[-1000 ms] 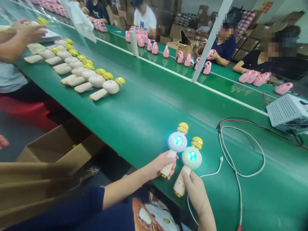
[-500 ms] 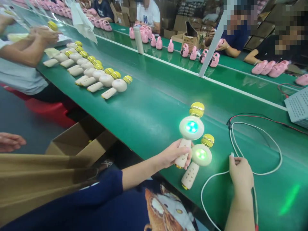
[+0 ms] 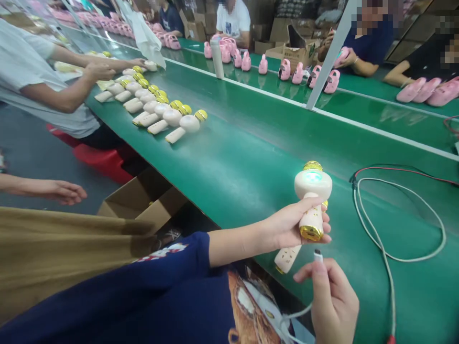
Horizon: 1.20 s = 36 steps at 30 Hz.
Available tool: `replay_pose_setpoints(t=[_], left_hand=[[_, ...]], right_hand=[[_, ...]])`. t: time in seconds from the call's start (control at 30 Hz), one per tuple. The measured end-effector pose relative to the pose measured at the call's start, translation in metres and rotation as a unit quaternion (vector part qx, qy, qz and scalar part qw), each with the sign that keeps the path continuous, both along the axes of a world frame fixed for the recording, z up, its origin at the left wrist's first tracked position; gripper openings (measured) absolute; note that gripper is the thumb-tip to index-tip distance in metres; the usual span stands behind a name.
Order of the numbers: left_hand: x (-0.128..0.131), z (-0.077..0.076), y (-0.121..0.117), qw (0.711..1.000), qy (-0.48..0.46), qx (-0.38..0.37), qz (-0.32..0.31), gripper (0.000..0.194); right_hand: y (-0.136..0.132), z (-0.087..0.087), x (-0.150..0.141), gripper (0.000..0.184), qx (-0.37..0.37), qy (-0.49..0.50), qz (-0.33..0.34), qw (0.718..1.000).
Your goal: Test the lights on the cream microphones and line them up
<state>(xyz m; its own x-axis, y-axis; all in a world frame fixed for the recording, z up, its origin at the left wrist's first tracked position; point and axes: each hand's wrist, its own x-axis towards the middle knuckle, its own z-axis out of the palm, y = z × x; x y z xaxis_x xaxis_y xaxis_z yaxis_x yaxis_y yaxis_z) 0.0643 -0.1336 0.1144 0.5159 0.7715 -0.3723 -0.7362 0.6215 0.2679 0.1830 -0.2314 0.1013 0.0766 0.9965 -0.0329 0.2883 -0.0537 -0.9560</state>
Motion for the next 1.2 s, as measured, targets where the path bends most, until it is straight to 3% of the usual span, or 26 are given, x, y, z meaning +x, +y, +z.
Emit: replay_pose_setpoints(t=[0.2, 0.33, 0.5, 0.67, 0.87, 1.03, 1.2], left_hand=[[0.01, -0.003, -0.004, 0.999, -0.017, -0.027, -0.027, 0.022], [0.017, -0.01, -0.011, 1.0, 0.018, 0.011, 0.007, 0.025], [0.019, -0.009, -0.013, 0.986, 0.103, 0.034, 0.128, 0.019], [0.016, -0.001, -0.014, 0.964, 0.213, 0.014, 0.156, 0.015], [0.02, -0.007, -0.018, 0.935, 0.308, 0.05, 0.168, 0.031], [0.019, -0.013, -0.019, 0.913, 0.369, 0.092, 0.148, 0.055], [0.014, -0.015, -0.023, 0.894, 0.413, 0.076, 0.155, 0.056]], right_hand=[[0.006, 0.005, -0.007, 0.047, 0.036, -0.001, -0.004, 0.999], [0.005, 0.006, -0.013, 0.043, 0.04, 0.015, -0.014, 0.999], [0.01, -0.017, -0.018, 0.039, 0.035, 0.093, 0.032, 0.995], [0.019, -0.035, -0.023, 0.042, 0.009, 0.126, 0.047, 0.991], [0.025, -0.037, -0.025, 0.052, -0.085, 0.232, 0.061, 0.967], [0.029, -0.048, -0.025, 0.052, -0.049, 0.274, 0.055, 0.959], [0.028, -0.056, -0.029, 0.058, -0.069, 0.267, 0.066, 0.959]])
